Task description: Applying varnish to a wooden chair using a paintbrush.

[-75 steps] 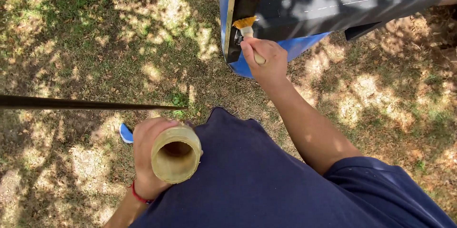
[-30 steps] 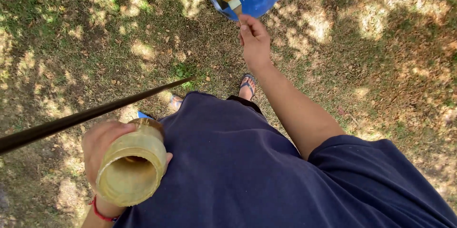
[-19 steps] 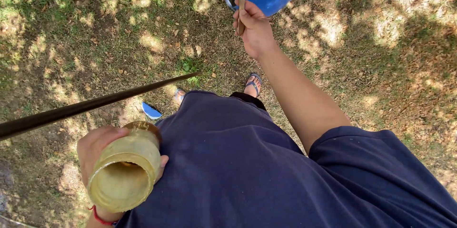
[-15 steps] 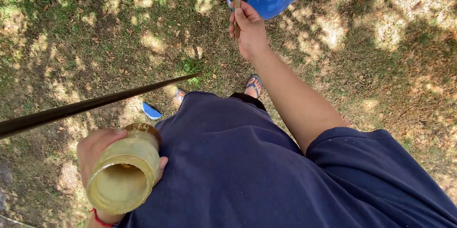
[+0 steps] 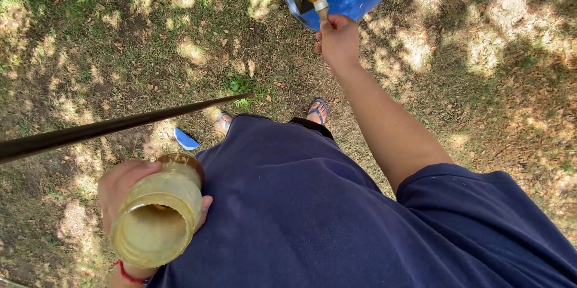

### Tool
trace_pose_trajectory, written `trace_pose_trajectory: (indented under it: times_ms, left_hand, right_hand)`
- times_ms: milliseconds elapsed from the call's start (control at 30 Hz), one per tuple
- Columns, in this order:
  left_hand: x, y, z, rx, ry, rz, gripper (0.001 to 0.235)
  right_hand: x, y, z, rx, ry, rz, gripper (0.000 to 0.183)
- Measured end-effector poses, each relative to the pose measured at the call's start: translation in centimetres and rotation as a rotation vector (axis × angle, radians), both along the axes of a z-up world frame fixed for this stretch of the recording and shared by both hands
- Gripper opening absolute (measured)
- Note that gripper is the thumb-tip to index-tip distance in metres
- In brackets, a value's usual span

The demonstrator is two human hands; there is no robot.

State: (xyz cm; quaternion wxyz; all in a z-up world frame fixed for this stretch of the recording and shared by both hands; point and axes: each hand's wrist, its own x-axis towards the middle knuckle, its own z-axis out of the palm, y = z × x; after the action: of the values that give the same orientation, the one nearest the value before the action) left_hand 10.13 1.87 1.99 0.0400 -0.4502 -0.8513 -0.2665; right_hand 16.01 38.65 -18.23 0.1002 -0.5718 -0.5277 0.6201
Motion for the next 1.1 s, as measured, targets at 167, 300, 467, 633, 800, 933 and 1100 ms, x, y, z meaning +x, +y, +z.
trace_pose_trajectory:
  times_ms: [167, 300, 467, 633, 800, 933, 1100]
  left_hand:
    - [0.2, 0.7, -0.3, 0.05, -0.016, 0.006, 0.075]
    - [0.2, 0.9, 0.0, 0.043, -0.014, -0.007, 0.073]
    - [0.2, 0.4, -0.3, 0.016, -0.049, 0.003, 0.076]
    - [0.4, -0.1, -0.1, -0.046, -0.048, 0.038, 0.078]
    - [0.5, -0.3, -0.2, -0.049, -0.038, 0.062, 0.078]
    - [0.2, -0.4, -0.5, -0.04, 0.031, 0.043, 0.077]
    - [0.4, -0.7, -0.8, -0.015, -0.047, 0.073, 0.081]
  right_hand:
    - [0.3, 0.0, -1.6, 0.401, 0.269, 0.105, 0.019]
    - [1.1, 0.8, -5.5, 0.116, 0.599, -0.036, 0.027]
    - [1.9, 1.8, -7.0, -0.266, 0.774, -0.18, 0.022]
    - [0.3, 1.7, -8.2, -0.309, 0.744, -0.163, 0.02]
    - [-0.9, 0.8, -8.7, -0.231, 0.717, -0.277, 0.019]
    - [-1.1, 1.0, -8.3, -0.187, 0.538, -0.331, 0.021]
    - [0.0, 2.4, -9.4, -0.053, -0.358, 0.066, 0.029]
